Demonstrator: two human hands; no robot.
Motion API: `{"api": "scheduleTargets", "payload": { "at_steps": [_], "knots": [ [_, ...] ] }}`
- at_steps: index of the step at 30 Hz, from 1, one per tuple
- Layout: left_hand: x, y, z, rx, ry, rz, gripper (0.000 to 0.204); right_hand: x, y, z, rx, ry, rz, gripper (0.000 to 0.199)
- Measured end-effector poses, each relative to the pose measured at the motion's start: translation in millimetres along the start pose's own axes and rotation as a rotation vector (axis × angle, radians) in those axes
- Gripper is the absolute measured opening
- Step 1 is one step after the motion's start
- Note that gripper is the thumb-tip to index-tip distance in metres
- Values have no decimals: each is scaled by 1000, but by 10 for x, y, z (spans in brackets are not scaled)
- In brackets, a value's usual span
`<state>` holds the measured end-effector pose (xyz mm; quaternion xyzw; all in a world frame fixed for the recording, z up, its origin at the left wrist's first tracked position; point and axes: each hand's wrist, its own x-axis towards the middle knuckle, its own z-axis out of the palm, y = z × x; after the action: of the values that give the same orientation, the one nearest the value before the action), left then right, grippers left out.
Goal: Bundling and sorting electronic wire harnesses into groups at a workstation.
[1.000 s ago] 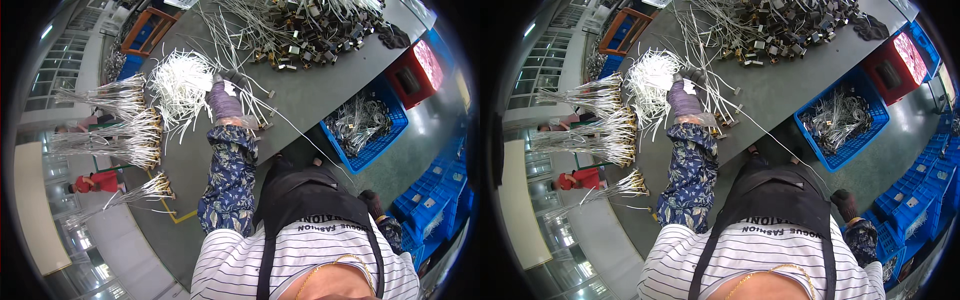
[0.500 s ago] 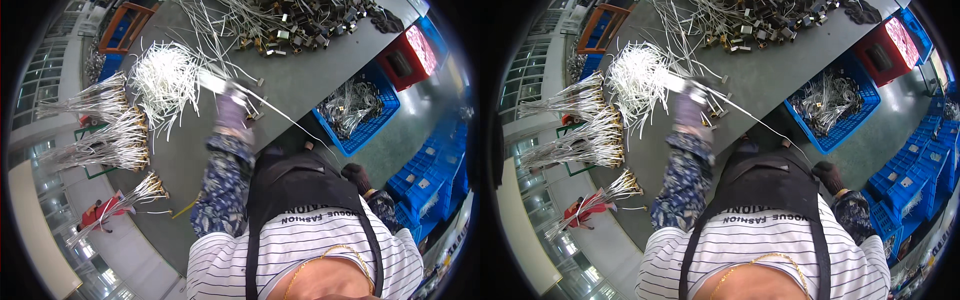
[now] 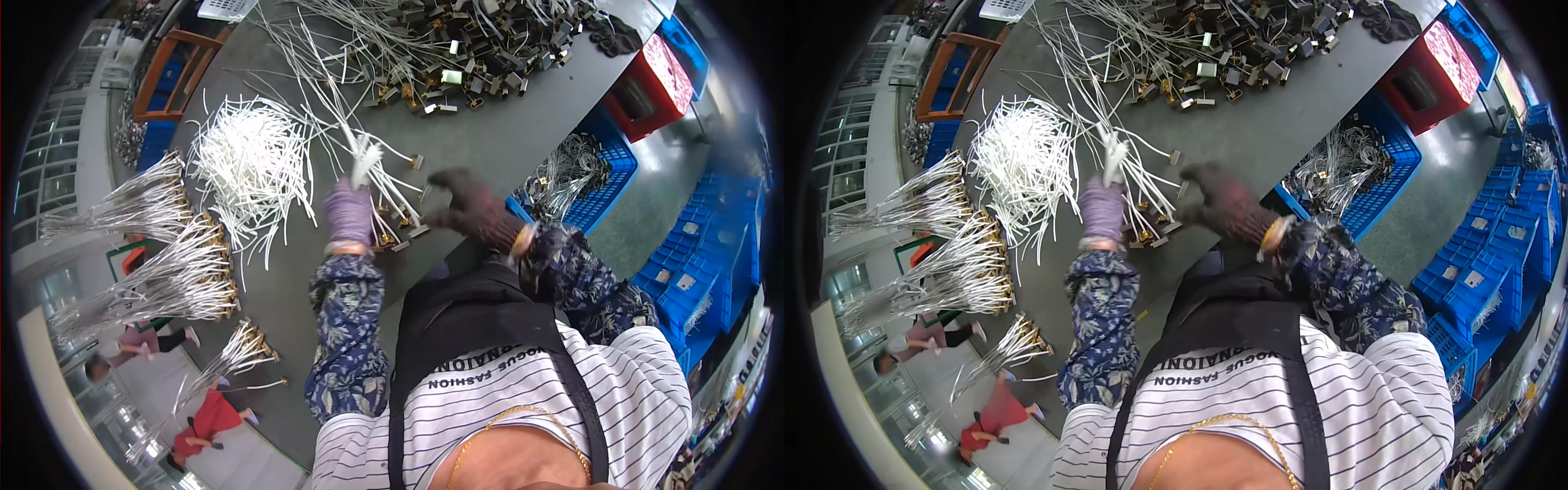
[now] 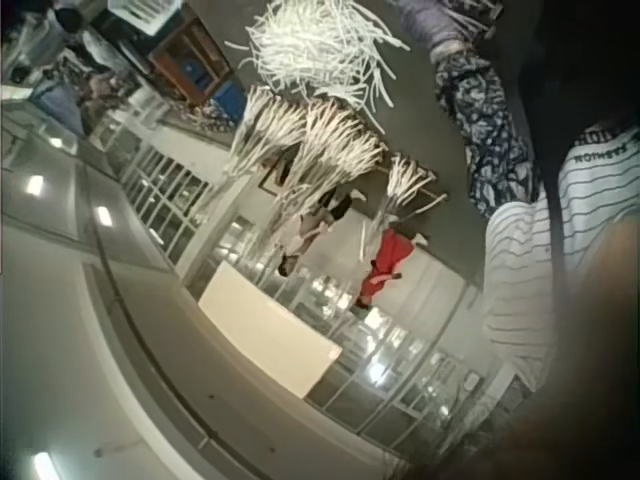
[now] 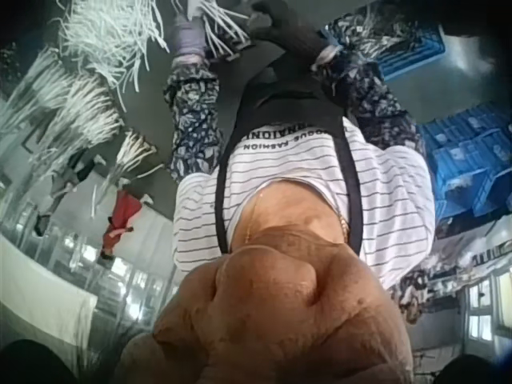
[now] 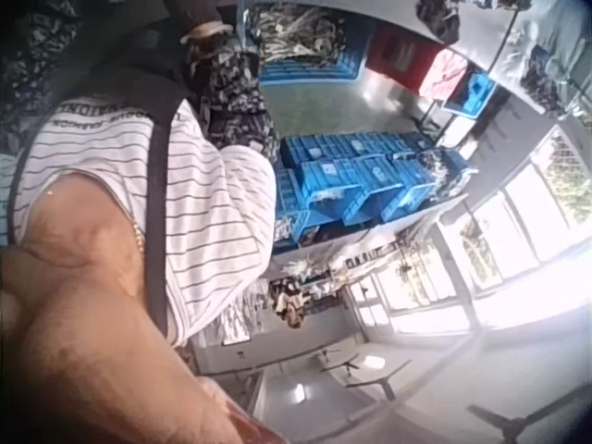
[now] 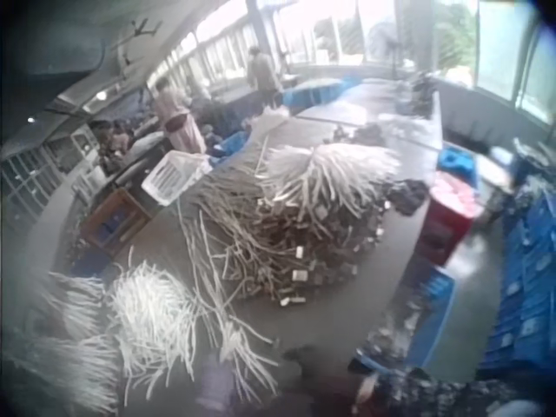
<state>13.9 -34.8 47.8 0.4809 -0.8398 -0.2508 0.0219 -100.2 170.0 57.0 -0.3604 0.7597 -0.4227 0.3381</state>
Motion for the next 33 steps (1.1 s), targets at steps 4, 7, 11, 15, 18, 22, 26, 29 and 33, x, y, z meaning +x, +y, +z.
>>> {"api": "scheduleTargets", "payload": {
  "at_steps": [4,7,11,15,18,22,26,29,33],
  "knots": [
    [198,-314,-60,-543,-67,-210,27,743,266,-220,-424,459,-141,58],
    [-36,-100,86,-1034,-231,-316,26,1093,482,-336,-583,355,-122,43],
    [-340,481,329,-1583,-648,-191,24,628,508,-527,404,152,149,22],
    [-640,863,950,-1735,-640,-391,23,-725,545,-461,583,87,186,14],
    [-679,919,1334,-1727,-638,-483,22,-1925,912,-331,848,75,423,9],
    [-675,1045,1328,-1658,-514,-359,19,-3224,1599,-290,716,172,955,9],
    [-502,1199,803,-1345,52,-332,23,-3826,1875,-244,523,118,1071,13],
    [-286,1090,424,-1631,-93,-9,20,-3725,1919,-204,549,130,1065,14],
    [101,824,150,-1687,-148,115,22,-3461,1904,-254,559,144,1018,14]
  ]
}}
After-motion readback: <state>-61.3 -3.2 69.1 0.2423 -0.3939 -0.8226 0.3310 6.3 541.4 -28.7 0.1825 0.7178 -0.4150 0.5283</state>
